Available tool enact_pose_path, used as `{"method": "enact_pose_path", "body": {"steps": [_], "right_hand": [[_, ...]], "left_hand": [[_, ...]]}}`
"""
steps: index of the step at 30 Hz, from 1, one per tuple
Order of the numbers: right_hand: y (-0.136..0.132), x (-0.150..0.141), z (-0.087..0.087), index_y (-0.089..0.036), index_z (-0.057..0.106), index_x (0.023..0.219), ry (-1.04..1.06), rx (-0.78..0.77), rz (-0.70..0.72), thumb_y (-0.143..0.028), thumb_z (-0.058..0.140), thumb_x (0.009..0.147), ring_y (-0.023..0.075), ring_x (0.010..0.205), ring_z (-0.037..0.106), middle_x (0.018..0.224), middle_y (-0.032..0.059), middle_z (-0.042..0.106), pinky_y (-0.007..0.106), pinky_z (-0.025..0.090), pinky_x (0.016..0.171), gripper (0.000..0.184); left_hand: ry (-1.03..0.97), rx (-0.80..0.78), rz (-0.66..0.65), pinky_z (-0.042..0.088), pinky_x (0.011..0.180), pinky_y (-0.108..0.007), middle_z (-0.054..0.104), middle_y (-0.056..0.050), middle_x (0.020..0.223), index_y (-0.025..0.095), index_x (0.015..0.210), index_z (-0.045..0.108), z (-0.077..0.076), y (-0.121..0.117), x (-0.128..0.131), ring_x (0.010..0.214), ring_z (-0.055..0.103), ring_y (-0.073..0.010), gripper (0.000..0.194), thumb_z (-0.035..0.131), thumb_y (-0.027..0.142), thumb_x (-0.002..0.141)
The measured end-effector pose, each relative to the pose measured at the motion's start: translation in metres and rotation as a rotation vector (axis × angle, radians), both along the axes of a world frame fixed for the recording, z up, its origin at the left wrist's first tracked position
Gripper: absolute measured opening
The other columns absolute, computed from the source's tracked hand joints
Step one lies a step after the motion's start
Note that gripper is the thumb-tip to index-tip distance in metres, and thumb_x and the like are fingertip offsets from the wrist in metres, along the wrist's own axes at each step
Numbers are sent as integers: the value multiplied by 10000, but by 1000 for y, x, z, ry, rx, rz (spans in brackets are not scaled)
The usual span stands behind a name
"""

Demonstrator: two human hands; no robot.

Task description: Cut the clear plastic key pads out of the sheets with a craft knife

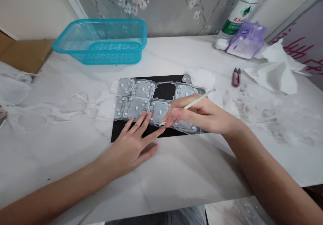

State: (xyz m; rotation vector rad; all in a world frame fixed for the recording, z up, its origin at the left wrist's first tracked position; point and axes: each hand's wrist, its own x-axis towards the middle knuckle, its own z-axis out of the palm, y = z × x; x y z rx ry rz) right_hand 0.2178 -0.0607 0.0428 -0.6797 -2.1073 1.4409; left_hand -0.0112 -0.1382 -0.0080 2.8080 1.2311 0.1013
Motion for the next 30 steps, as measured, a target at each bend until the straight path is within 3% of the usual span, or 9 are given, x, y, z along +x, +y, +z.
{"method": "enact_pose_path", "body": {"steps": [7,14,23,26,28,30], "right_hand": [[6,15,5,-192,693,720,-39,-48,-80,-439,510,909,122,668,660,686,28,668,210,529,600,361],[2,6,2,-125,687,769,0,-95,-32,-433,492,922,140,749,673,788,73,689,218,539,659,395],[7,15,1,-162,692,679,30,-77,-116,-405,550,893,146,633,681,675,39,677,228,539,557,354],[7,13,-4,-153,685,680,207,-79,-243,-390,528,910,141,561,678,660,36,679,230,550,518,366],[9,11,-8,-158,681,715,329,-4,-443,-381,482,936,137,565,683,696,33,691,226,553,514,372],[11,10,-12,-163,682,813,324,136,-628,-359,451,954,137,646,703,803,43,707,224,561,558,334]], "left_hand": [[4,3,-1,354,1011,-579,355,-210,1468,278,1420,385,0,-1,0,1393,251,-359,471,384,385,961],[6,-11,6,345,1023,-573,385,-190,1457,292,1436,351,-1,-1,0,1398,247,-346,488,383,397,961],[-39,-55,32,295,1062,-556,289,-130,1520,308,1430,356,0,-2,-1,1410,219,-335,493,413,393,948],[-27,-50,72,257,1075,-577,294,-141,1515,244,1484,226,1,-3,-1,1409,230,-322,589,390,425,948],[-16,-44,101,197,1085,-612,294,-142,1512,191,1494,182,2,-2,-1,1405,240,-328,648,376,467,941],[9,-56,125,155,1070,-663,294,-124,1513,197,1486,213,3,1,-3,1405,230,-344,652,365,507,933]]}}
